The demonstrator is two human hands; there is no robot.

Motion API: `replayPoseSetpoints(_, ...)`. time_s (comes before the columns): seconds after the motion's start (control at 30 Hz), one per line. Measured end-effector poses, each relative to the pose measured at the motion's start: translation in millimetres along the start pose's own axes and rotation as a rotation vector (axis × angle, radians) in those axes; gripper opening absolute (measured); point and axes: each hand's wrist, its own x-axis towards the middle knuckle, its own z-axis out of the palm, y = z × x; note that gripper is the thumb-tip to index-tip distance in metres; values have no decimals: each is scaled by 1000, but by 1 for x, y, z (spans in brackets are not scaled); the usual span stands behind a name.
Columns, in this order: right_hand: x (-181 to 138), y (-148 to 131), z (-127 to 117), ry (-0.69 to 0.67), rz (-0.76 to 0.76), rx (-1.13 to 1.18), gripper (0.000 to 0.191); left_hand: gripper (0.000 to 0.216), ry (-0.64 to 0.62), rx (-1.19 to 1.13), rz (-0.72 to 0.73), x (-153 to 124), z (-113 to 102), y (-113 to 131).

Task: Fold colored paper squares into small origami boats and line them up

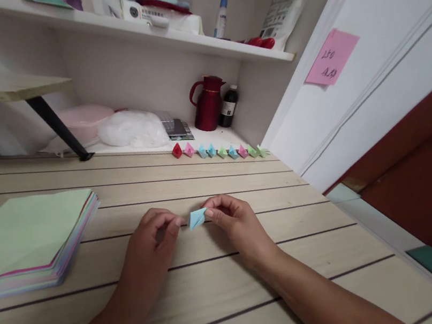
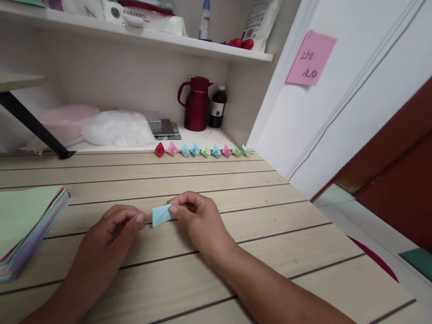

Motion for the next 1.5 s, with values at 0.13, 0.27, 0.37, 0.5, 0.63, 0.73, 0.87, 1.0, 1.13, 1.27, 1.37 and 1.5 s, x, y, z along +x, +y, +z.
replayPoseSetpoints(0.13,1,4,1,27,86,156,22,20,24,-54,38,0,0,0)
replayPoseSetpoints(0.27,1,4,1,35,58,171,24,18,39,-45,63,0,0,4)
replayPoseSetpoints(0.37,1,3,2,48,32,139,22,18,64,-38,59,0,0,5)
replayPoseSetpoints(0.5,1,2,1,80,-14,43,20,19,105,-13,40,-1,0,5)
replayPoseSetpoints(0.63,-1,2,0,62,-86,-99,14,19,71,-46,17,-2,2,5)
replayPoseSetpoints(0.73,-4,-1,-1,57,-247,-304,8,24,-1,-110,-54,-3,2,9)
replayPoseSetpoints(0.87,-10,-8,-1,62,-502,-592,9,36,-47,-207,-193,-6,1,16)
replayPoseSetpoints(1.0,-13,-11,0,40,-666,-752,10,37,-43,-280,-249,-7,0,20)
replayPoseSetpoints(1.13,-15,-11,-1,25,-715,-816,9,33,-76,-326,-283,-5,-1,21)
replayPoseSetpoints(1.27,-16,-11,0,-1,-750,-852,8,35,-122,-426,-318,-2,-3,22)
replayPoseSetpoints(1.37,-17,-11,1,-17,-763,-856,9,31,-115,-467,-325,-1,-3,19)
replayPoseSetpoints(1.5,-17,-9,1,-51,-723,-837,8,26,-102,-488,-351,-1,-1,15)
